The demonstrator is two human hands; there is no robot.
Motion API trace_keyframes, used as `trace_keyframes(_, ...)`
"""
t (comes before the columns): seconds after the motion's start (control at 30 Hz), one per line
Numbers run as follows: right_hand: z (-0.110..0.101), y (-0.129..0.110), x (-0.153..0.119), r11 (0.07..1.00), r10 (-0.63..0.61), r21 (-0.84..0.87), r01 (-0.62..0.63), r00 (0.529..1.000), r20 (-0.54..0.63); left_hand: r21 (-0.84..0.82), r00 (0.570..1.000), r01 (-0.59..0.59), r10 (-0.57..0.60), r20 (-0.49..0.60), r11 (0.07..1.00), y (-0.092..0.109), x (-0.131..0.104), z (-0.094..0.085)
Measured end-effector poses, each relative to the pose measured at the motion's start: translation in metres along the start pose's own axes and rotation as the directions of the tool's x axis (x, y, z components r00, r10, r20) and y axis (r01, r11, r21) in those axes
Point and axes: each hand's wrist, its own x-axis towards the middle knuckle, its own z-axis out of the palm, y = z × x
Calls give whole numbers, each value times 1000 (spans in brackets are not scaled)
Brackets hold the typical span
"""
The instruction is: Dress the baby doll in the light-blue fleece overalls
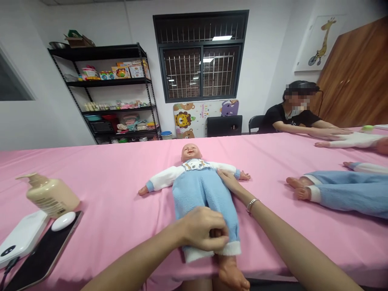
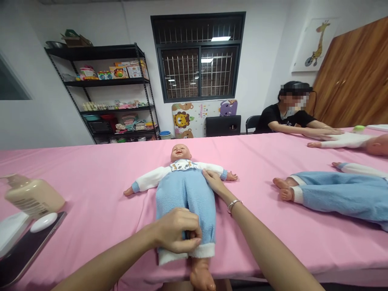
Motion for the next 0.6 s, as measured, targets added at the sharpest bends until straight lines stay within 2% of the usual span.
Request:
trace_keyframes(0.07,0,-1,0,1000,6,3,-6,1000,7,-13,983,79,-80,-165,997,-8,1,-4)
trace_keyframes(0.1,0,-1,0,1000,14,1,-14,1000,14,-26,943,161,-161,-290,987,-15,0,-8)
trace_keyframes(0.13,-1,-1,0,1000,25,-6,-25,1000,17,-49,870,259,-255,-421,965,-26,-1,-12)
trace_keyframes(0.2,-2,1,1,999,38,-25,-38,999,12,-133,649,448,-425,-632,884,-54,-8,-23)
trace_keyframes(0.27,-3,2,1,998,37,-44,-37,999,11,-203,475,581,-531,-702,788,-84,-20,-33)
trace_keyframes(0.3,-3,2,1,998,37,-52,-36,999,15,-251,406,646,-603,-687,721,-97,-27,-37)
trace_keyframes(0.33,-4,2,1,998,40,-57,-39,999,15,-278,359,711,-673,-647,646,-108,-33,-41)
trace_keyframes(0.4,-3,0,-1,998,47,-47,-46,999,9,-316,303,771,-755,-581,552,-120,-43,-45)
trace_keyframes(0.43,-2,-2,-2,998,52,-25,-52,999,7,-357,294,758,-775,-560,546,-122,-45,-45)
trace_keyframes(0.5,1,-6,-5,995,72,74,-74,997,18,-464,298,662,-776,-556,588,-123,-45,-45)
trace_keyframes(0.6,8,-12,-8,954,107,271,-131,989,102,-551,316,522,-748,-584,651,-123,-38,-43)
